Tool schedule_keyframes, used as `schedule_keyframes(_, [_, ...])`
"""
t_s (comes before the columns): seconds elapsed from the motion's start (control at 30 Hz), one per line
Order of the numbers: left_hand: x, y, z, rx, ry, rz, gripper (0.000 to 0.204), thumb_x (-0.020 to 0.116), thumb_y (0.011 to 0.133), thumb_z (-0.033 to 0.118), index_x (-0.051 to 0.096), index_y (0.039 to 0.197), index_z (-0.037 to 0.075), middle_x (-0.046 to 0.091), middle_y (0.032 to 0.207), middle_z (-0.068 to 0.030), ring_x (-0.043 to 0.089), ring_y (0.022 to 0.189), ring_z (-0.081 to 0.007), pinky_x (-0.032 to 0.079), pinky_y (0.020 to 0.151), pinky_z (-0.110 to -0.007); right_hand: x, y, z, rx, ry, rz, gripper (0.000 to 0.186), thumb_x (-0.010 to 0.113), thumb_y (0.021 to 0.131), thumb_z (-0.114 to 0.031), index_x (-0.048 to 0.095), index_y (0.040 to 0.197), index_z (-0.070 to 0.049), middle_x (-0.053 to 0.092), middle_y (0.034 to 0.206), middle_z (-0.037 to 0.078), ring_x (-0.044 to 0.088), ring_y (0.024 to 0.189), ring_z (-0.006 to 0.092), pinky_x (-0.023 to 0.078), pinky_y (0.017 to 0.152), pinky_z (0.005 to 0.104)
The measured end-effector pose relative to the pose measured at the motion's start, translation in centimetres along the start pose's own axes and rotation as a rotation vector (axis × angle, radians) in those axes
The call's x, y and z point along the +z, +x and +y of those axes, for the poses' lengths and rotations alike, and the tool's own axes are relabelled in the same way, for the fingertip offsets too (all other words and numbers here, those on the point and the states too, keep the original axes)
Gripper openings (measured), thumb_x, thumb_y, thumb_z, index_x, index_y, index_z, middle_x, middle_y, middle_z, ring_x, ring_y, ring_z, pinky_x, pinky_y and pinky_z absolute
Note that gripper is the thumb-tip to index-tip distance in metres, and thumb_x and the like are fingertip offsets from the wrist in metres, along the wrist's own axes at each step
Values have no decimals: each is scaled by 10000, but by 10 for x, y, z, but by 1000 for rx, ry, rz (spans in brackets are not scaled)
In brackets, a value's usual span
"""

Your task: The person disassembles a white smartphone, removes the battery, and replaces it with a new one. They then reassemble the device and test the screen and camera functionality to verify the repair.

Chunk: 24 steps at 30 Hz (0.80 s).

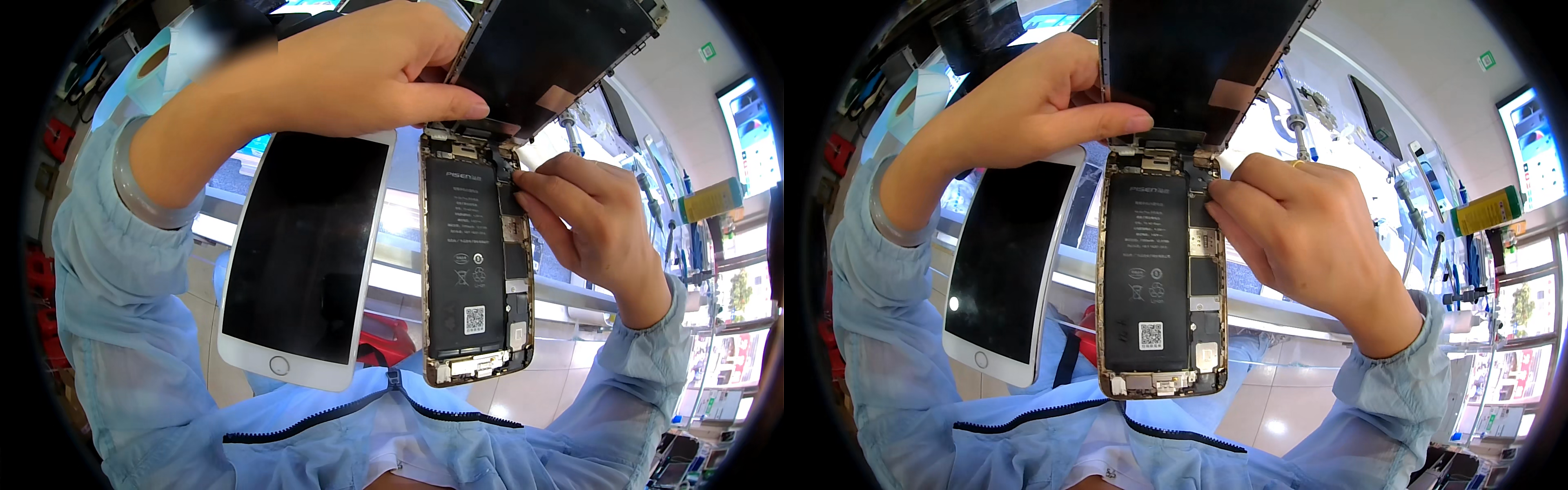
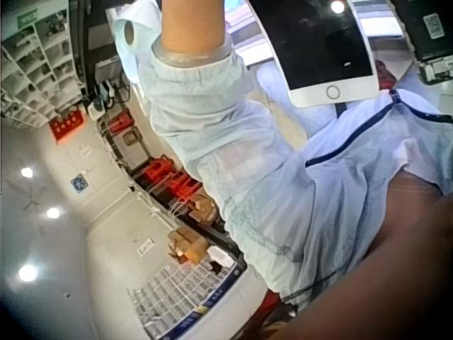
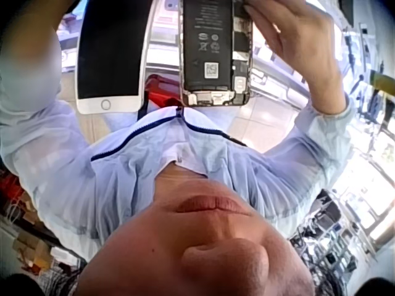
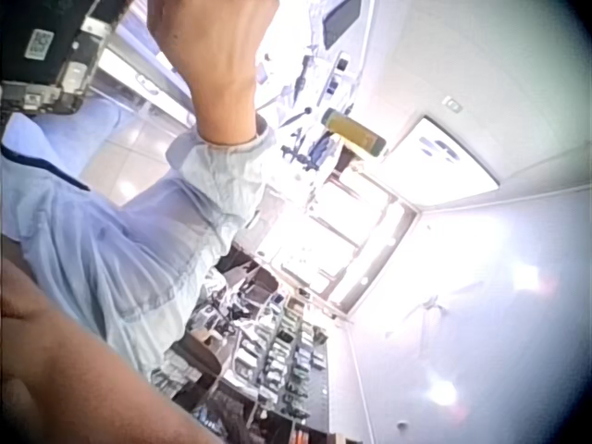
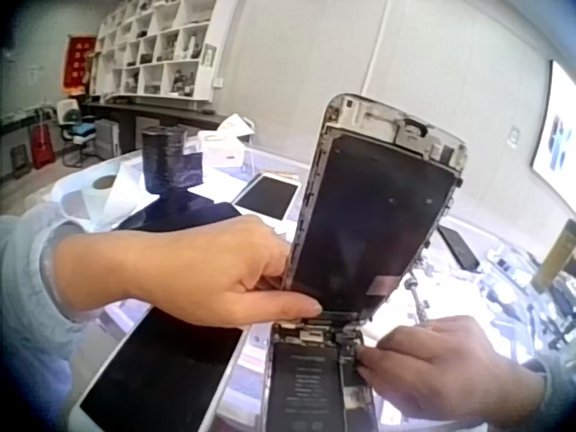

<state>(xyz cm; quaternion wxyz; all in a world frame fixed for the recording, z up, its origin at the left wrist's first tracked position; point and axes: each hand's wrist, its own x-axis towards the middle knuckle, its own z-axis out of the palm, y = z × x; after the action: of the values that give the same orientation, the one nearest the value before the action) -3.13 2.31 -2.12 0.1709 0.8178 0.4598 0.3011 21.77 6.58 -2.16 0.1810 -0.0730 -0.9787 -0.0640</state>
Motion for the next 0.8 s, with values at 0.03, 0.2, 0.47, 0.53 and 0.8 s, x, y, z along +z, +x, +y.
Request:
schedule_keyframes(0.03, [0, 0, 0, 0, -8, -7, 330, 668, 825, 287, 589, 670, 8, 517, 536, -26, 440, 463, -95, 306, 436, -229, -1, 0, -1, 24, 38, -22, 114, 666, 715, -2, 629, 820, 21, 556, 687, 85, 547, 518, 218, 415, 450, 310])
schedule_keyframes(0.2, [15, 2, -12, 93, -244, 83, 311, 664, 830, 285, 607, 731, -5, 541, 562, -29, 450, 476, -79, 314, 435, -227, -1, 3, 1, 62, 118, -41, 86, 660, 721, -75, 618, 768, -17, 530, 655, 76, 538, 524, 257, 420, 462, 338])
schedule_keyframes(0.47, [0, 9, 8, 1, 26, -42, 326, 661, 834, 257, 603, 651, -7, 553, 550, -32, 481, 485, -72, 335, 449, -216, 7, -7, 27, 129, 407, 31, 68, 642, 746, -74, 644, 724, -10, 581, 644, 81, 529, 497, 214, 413, 475, 303])
schedule_keyframes(0.53, [7, 11, 5, 29, -47, -8, 323, 662, 833, 258, 608, 656, -7, 547, 542, -34, 473, 475, -76, 328, 443, -223, 10, -16, 33, 170, 433, 147, 65, 649, 756, -69, 646, 728, -11, 579, 633, 74, 496, 470, 165, 379, 446, 269])
schedule_keyframes(0.8, [-7, 6, 5, 13, 35, -78, 331, 667, 829, 274, 614, 656, -3, 523, 519, -27, 448, 454, -83, 310, 433, -230, 7, -8, 13, 96, 202, 98, 66, 653, 736, -75, 662, 778, -25, 561, 625, 73, 546, 494, 236, 431, 446, 329])
